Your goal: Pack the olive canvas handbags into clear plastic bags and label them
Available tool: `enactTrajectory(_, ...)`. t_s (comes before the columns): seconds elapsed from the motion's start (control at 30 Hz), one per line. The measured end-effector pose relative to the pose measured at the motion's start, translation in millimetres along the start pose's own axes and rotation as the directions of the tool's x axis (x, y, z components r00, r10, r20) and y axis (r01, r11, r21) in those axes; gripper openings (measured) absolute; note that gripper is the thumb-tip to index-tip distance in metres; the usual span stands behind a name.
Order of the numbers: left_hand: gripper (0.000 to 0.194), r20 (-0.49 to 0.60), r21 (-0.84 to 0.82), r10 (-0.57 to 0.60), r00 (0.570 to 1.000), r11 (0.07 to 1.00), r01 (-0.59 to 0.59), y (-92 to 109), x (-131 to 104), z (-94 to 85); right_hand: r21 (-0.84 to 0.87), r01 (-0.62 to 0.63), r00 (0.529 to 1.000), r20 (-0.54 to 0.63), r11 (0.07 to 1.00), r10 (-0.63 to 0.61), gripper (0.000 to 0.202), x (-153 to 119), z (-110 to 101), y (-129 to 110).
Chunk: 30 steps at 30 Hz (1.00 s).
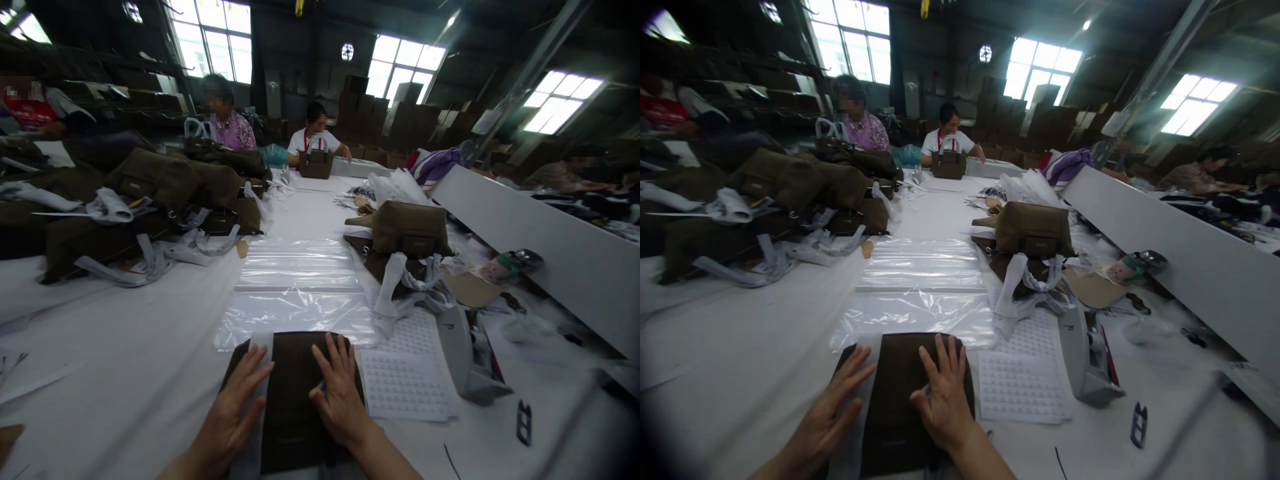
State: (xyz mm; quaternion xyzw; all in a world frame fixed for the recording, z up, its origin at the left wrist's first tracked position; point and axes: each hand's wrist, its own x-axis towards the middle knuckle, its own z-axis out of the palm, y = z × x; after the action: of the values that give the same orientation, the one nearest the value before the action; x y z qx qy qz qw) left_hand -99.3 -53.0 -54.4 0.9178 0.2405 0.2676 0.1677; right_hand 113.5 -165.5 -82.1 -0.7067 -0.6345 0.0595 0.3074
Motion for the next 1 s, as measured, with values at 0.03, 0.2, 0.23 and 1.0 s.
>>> enactTrajectory(0.03, 0.032, -0.087, -0.111, -0.106, 0.991, 0.989, 0.096, -5.6, 1.6, -9.5, 0.077, -0.020, 0.996, -0.089, 0.997, 0.027, 0.057, 1.5, -7.5, 4.5)
enactTrajectory(0.2, 0.032, -0.265, -0.264, -0.579, 0.771, 0.812, 0.520, -66.7, 34.3, -22.1, 0.363, -0.156, 0.853, -0.419, 0.919, 0.310, 0.030, 36.9, -25.6, 63.3)
enactTrajectory(0.23, 0.038, -0.205, -0.220, -0.592, 0.779, 0.803, 0.553, -81.1, 44.4, -15.6, 0.348, -0.150, 0.872, -0.395, 0.926, 0.290, 0.027, 47.5, -23.3, 77.7)
enactTrajectory(1.0, 0.029, 0.396, 0.256, -0.092, 0.913, 0.967, -0.013, -95.0, 121.3, -3.7, -0.321, 0.289, 0.946, 0.243, 0.902, -0.216, 0.012, 127.5, -60.0, 111.9)
